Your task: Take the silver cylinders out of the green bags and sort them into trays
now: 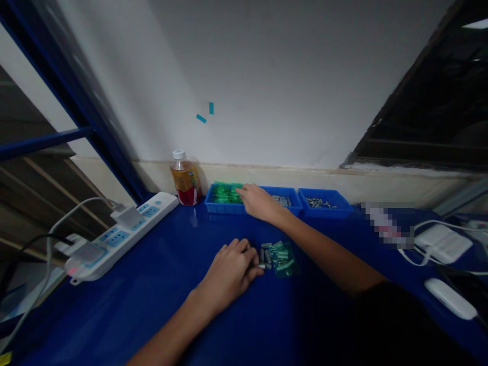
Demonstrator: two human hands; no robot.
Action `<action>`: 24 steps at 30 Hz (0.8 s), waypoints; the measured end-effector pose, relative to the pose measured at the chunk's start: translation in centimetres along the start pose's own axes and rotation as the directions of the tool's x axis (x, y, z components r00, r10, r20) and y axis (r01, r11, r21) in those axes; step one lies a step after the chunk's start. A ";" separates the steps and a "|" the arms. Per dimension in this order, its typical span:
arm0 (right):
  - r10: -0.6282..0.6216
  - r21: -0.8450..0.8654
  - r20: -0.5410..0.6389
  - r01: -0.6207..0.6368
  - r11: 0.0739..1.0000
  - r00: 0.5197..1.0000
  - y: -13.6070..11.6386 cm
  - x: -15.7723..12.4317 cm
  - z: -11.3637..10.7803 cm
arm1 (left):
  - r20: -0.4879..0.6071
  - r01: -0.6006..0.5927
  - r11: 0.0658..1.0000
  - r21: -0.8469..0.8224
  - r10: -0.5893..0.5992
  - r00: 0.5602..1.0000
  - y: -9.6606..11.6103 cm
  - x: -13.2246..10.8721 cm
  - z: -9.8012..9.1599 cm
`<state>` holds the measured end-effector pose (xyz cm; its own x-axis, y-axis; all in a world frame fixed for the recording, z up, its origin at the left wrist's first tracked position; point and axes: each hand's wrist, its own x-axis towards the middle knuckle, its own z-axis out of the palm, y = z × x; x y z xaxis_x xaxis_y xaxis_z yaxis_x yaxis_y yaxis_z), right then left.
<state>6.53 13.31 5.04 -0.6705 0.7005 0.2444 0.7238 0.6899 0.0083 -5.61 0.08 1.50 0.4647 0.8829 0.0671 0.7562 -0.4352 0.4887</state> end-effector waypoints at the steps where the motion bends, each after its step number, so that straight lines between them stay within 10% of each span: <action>1: -0.004 0.085 -0.100 0.012 0.996 0.995 -0.5 -1.6 -0.3 | -0.040 0.014 0.994 -0.112 -0.019 0.999 -0.4 0.2 -0.1; 4: -0.013 0.379 -0.313 0.137 0.915 0.950 -2.1 -7.4 -0.6 | -0.118 0.034 0.879 -0.475 -0.102 0.988 -1.4 0.7 -0.3; 12: 0.011 0.422 -0.283 0.114 0.899 0.959 -3.6 -15.1 1.1 | 0.010 0.072 0.654 -0.753 -0.098 0.995 -0.1 1.2 1.1; 18: 0.185 0.405 -0.329 -0.039 0.913 0.926 0.0 -13.8 2.2 | -0.073 0.038 0.956 -0.292 -0.062 0.995 -0.3 0.7 0.4; 24: 0.380 0.226 -0.360 -0.316 0.921 0.852 7.4 -9.5 1.2 | 0.084 0.047 0.998 0.048 -0.051 0.995 -1.6 0.1 0.3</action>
<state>18.02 11.98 1.61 -0.2374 0.7936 0.5602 0.8419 0.4558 -0.2889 -6.66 0.80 0.41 0.4622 0.8862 -0.0310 0.7985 -0.4007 0.4492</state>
